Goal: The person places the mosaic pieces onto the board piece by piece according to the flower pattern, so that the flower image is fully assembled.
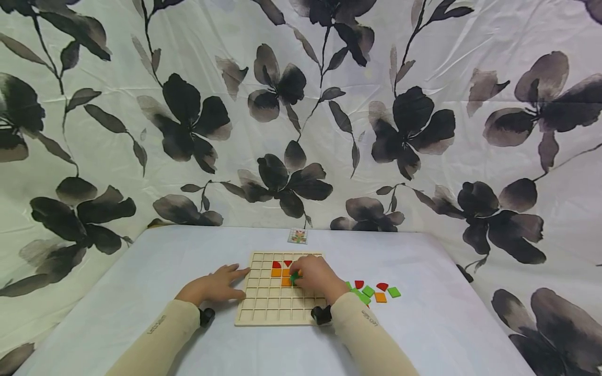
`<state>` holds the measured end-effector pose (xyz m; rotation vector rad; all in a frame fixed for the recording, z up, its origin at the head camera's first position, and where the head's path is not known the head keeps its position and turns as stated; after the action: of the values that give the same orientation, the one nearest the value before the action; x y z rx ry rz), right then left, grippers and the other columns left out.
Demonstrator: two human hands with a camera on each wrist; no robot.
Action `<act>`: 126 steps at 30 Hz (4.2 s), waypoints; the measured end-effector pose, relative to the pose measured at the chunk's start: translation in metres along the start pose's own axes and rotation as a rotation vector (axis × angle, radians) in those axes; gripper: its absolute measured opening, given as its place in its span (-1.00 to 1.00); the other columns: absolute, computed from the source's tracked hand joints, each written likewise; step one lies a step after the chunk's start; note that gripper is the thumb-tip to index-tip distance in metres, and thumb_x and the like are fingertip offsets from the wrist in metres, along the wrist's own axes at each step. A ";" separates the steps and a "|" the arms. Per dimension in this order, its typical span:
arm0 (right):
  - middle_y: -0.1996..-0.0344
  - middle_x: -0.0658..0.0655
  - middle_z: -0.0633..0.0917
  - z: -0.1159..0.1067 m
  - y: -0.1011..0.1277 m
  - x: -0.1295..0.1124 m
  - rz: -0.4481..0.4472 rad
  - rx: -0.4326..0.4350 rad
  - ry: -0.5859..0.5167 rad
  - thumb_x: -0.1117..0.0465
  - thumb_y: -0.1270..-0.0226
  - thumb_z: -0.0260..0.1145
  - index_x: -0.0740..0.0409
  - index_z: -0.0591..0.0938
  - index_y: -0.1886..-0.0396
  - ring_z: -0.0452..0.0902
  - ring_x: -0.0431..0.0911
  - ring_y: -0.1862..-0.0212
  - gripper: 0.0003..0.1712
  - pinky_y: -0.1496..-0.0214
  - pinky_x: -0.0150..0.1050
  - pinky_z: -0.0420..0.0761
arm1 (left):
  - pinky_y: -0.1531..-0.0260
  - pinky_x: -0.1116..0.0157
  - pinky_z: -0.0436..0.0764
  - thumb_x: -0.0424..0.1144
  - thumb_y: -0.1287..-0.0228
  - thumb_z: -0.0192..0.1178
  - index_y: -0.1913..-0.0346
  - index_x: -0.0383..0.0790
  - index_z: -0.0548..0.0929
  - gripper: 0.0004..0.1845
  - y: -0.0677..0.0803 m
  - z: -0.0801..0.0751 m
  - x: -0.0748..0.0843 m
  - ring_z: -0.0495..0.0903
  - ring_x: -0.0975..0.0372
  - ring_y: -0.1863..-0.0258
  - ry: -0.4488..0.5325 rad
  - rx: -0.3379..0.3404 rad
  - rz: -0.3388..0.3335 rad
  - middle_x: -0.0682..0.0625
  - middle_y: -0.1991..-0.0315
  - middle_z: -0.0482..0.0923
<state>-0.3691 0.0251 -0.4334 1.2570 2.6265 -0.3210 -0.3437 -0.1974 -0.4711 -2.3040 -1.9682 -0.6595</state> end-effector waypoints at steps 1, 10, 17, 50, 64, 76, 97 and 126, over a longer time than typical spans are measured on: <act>0.15 -0.08 0.73 0.002 -0.001 -0.004 -0.015 0.000 0.015 0.19 -0.20 0.40 -0.05 0.74 0.18 0.58 -0.12 0.06 -0.82 -0.10 -0.14 0.57 | -0.31 -0.39 0.02 0.09 -0.14 0.26 -0.45 -0.01 0.29 -0.20 0.000 0.000 0.000 0.03 -0.23 -0.48 0.002 0.000 0.000 -0.24 -0.48 0.14; 0.21 -0.13 0.71 0.012 -0.010 -0.030 -0.074 -0.007 0.034 0.17 -0.23 0.39 -0.06 0.71 0.18 0.53 -0.17 0.16 -0.84 0.03 -0.23 0.54 | -0.31 -0.39 0.03 0.11 -0.15 0.25 -0.46 0.01 0.28 -0.20 -0.001 0.000 -0.001 0.03 -0.22 -0.48 -0.008 -0.006 0.005 -0.23 -0.49 0.14; 0.27 -0.15 0.71 0.018 -0.017 -0.039 -0.084 -0.026 0.049 0.19 -0.22 0.38 -0.12 0.73 0.21 0.53 -0.21 0.21 -0.84 0.06 -0.26 0.55 | -0.31 -0.39 0.03 0.11 -0.14 0.26 -0.45 -0.01 0.30 -0.20 0.001 -0.001 0.002 0.04 -0.25 -0.47 -0.012 -0.001 0.013 -0.24 -0.48 0.15; 0.37 -0.16 0.70 0.021 -0.026 -0.041 -0.047 -0.064 0.070 0.15 -0.21 0.34 -0.08 0.77 0.34 0.55 -0.24 0.26 -0.90 0.07 -0.30 0.58 | -0.28 -0.41 0.07 0.09 -0.13 0.24 -0.44 -0.05 0.30 -0.20 0.003 -0.002 0.002 0.05 -0.29 -0.45 -0.025 0.010 0.034 -0.28 -0.46 0.15; 0.33 -0.15 0.75 0.023 -0.029 -0.041 -0.006 0.000 0.037 0.27 -0.14 0.37 -0.07 0.78 0.36 0.62 -0.18 0.17 -0.86 0.05 -0.26 0.60 | -0.28 -0.41 0.05 0.09 -0.12 0.24 -0.44 -0.04 0.30 -0.20 0.004 -0.002 0.003 0.04 -0.29 -0.46 -0.020 0.011 0.037 -0.28 -0.47 0.14; 0.33 -0.06 0.78 0.021 -0.025 -0.042 0.017 0.053 -0.065 0.25 -0.14 0.42 0.02 0.80 0.34 0.63 -0.16 0.19 -0.91 0.10 -0.28 0.60 | -0.29 -0.40 0.06 0.09 -0.11 0.24 -0.44 -0.03 0.31 -0.20 0.004 -0.002 0.002 0.05 -0.28 -0.46 -0.022 0.015 0.029 -0.27 -0.47 0.15; 0.20 0.01 0.77 -0.012 0.003 0.009 0.085 0.084 -0.012 0.21 -0.27 0.36 0.07 0.79 0.22 0.64 -0.01 0.03 -0.85 -0.15 -0.05 0.56 | -0.33 -0.38 0.01 0.09 -0.17 0.23 -0.45 0.00 0.30 -0.22 0.003 -0.001 0.003 0.03 -0.23 -0.48 -0.011 0.006 -0.001 -0.23 -0.48 0.14; 0.20 -0.06 0.71 -0.015 0.076 0.102 0.340 -0.092 0.047 0.16 -0.08 0.46 0.02 0.77 0.18 0.54 -0.11 0.11 -0.75 -0.12 -0.03 0.56 | -0.31 -0.39 0.03 0.11 -0.16 0.22 -0.46 0.00 0.29 -0.21 0.003 0.002 0.001 0.03 -0.24 -0.48 -0.004 -0.002 0.011 -0.24 -0.48 0.15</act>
<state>-0.3737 0.1508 -0.4558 1.6603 2.3729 -0.1131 -0.3406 -0.1967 -0.4719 -2.3171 -1.9557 -0.6567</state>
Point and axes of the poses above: each hand's wrist, its own y-axis away from the middle knuckle, its own z-axis out of the palm, x = y × z, the point moved 7 cm from there along -y, towards the middle knuckle
